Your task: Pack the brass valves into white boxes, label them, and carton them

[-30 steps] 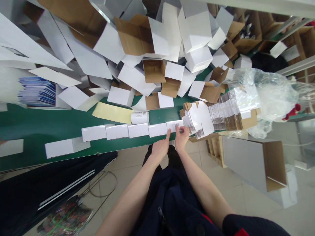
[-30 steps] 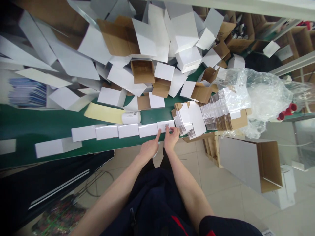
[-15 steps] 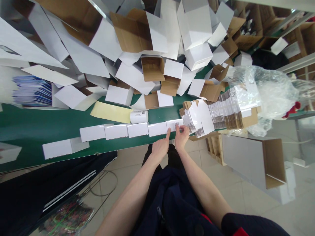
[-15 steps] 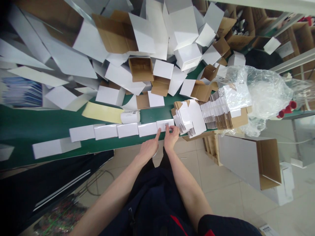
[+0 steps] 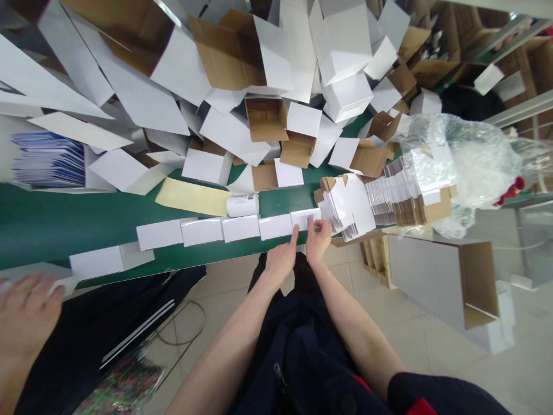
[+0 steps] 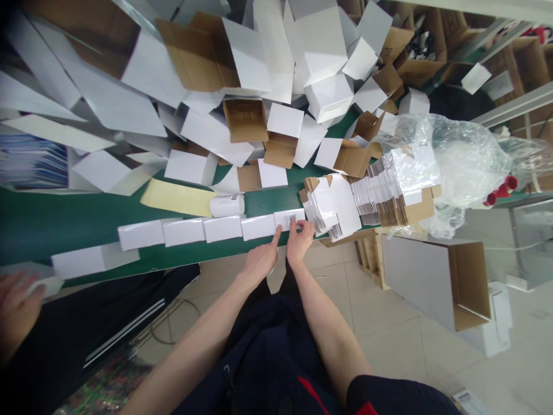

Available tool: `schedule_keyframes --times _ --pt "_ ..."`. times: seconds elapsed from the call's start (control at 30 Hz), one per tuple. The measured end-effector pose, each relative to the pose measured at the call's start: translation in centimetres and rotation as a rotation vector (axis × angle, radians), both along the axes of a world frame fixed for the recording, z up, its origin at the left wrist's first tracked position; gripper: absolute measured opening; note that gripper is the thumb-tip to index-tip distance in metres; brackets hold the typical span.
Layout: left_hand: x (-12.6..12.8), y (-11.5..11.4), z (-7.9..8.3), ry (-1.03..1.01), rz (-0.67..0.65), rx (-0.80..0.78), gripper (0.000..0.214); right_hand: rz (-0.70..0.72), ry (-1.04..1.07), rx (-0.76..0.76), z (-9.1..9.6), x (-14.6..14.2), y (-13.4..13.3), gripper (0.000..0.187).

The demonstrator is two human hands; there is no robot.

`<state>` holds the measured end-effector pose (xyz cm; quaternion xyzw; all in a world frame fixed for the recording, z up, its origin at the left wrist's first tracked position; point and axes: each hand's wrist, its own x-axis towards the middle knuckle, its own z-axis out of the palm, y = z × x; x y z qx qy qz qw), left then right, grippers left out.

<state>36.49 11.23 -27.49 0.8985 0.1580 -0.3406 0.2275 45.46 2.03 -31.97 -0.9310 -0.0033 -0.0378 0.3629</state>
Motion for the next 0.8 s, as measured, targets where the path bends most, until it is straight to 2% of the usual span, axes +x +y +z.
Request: schedule_keyframes --times 0.4,0.67,0.8 --pt "0.2 0.2 0.4 -0.005 -0.02 0.005 0.094 0.016 0.004 -0.023 0.2 -0.1 0.1 0.032" --pt "0.6 0.0 2.3 -0.079 -0.053 0.02 0.09 0.018 0.007 -0.042 0.0 0.0 0.1 0.03" --pt "1.6 0.0 2.4 -0.111 -0.07 0.014 0.087 0.013 0.018 -0.051 -0.1 0.0 0.3 0.029"
